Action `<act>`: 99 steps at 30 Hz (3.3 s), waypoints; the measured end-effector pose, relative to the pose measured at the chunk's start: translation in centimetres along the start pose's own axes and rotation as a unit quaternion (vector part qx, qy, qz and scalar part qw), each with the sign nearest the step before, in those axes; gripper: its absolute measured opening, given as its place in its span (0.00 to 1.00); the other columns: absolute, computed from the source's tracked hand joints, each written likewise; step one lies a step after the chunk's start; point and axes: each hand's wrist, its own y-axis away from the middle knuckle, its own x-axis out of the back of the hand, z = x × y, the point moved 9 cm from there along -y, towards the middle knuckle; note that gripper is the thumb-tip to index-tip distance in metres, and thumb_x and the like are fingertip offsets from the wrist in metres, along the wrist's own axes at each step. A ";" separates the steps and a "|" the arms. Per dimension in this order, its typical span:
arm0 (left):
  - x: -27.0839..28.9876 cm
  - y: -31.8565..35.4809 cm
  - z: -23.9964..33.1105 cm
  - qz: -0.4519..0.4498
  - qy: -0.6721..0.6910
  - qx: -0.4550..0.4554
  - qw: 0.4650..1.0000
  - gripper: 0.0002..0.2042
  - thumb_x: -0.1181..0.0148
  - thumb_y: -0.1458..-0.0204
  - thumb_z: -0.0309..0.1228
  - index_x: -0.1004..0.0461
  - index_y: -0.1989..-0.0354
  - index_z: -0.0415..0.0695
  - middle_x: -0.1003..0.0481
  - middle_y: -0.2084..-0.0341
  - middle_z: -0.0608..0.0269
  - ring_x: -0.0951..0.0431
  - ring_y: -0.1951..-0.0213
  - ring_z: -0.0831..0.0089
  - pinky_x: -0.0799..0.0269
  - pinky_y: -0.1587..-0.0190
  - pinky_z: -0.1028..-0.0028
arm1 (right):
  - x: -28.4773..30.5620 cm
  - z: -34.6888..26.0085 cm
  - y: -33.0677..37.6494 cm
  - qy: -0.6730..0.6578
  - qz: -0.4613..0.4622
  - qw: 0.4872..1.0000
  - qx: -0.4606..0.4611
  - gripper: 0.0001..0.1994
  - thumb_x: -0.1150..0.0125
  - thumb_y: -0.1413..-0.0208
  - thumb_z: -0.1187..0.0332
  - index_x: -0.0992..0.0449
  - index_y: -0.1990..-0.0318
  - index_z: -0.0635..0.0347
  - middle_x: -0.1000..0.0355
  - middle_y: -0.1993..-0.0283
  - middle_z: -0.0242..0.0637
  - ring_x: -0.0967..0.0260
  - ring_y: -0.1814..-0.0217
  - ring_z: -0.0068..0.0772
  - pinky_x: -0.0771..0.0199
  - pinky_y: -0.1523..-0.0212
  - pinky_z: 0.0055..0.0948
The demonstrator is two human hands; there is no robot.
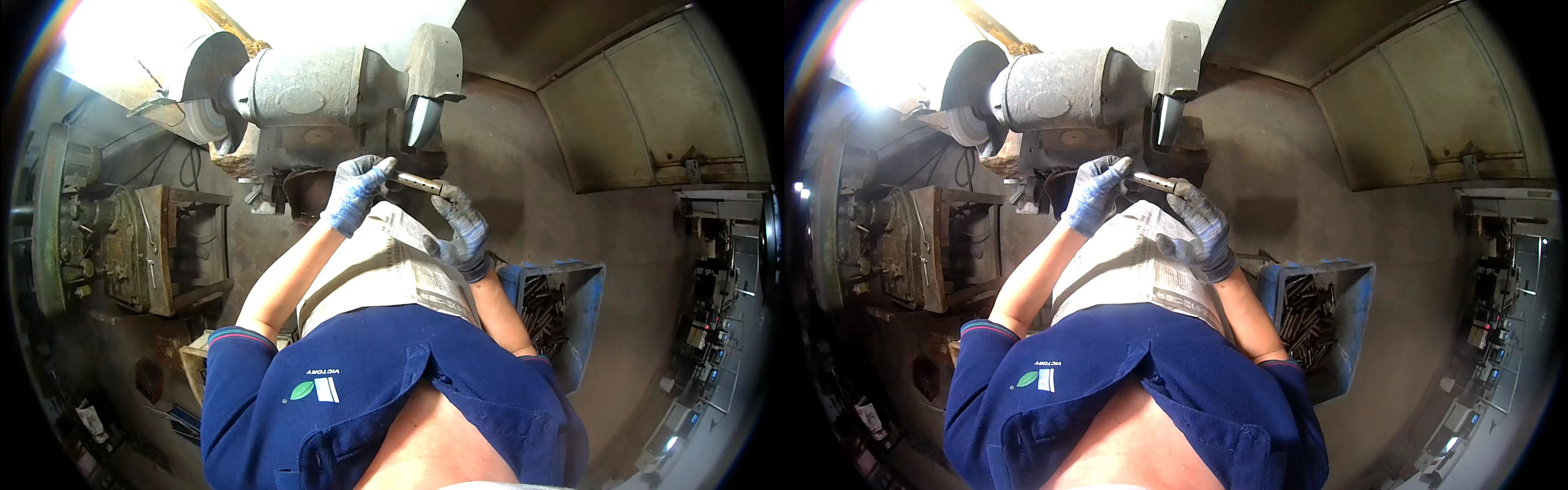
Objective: The person holds a metal tube with both hands and presses its end against a rotating bench grinder to smooth the edges. The person then removes the tube, checks the end, and places the tube into a bin containing other metal parts before picking up a new tube to repeat the process.
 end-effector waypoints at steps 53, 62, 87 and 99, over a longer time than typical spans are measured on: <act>3.6 -8.3 -6.0 0.183 -0.101 -0.008 0.978 0.05 0.43 0.48 0.25 0.24 0.71 0.36 0.25 0.79 0.64 0.27 0.78 0.79 0.33 0.76 0.80 | -3.9 19.6 4.9 -0.125 0.080 0.934 -0.325 0.08 0.46 0.44 0.74 0.23 0.60 0.67 0.25 0.60 0.38 0.29 0.57 0.26 0.31 0.53 0.25; 6.2 -6.6 -3.1 0.206 -0.139 -0.048 0.968 0.04 0.42 0.49 0.23 0.24 0.70 0.35 0.25 0.78 0.66 0.28 0.76 0.80 0.31 0.72 0.80 | -7.5 18.8 3.9 -0.227 0.142 0.917 -0.296 0.05 0.42 0.49 0.79 0.22 0.64 0.64 0.24 0.62 0.37 0.28 0.58 0.27 0.30 0.56 0.24; -5.1 2.8 -0.5 -0.129 -0.081 -0.099 0.983 0.09 0.43 0.49 0.21 0.27 0.60 0.31 0.23 0.69 0.57 0.23 0.67 0.74 0.27 0.60 0.77 | 2.2 -6.6 4.0 0.196 0.061 0.979 0.002 0.29 0.32 0.56 0.57 0.30 0.46 0.60 0.35 0.45 0.46 0.34 0.44 0.47 0.33 0.45 0.38; -10.2 4.0 -6.5 -0.221 -0.119 -0.045 0.967 0.10 0.42 0.48 0.23 0.28 0.60 0.31 0.24 0.69 0.60 0.24 0.67 0.74 0.25 0.61 0.75 | 7.0 -8.8 9.2 0.264 0.060 0.962 -0.021 0.29 0.33 0.56 0.59 0.32 0.45 0.60 0.37 0.43 0.45 0.36 0.43 0.47 0.34 0.44 0.39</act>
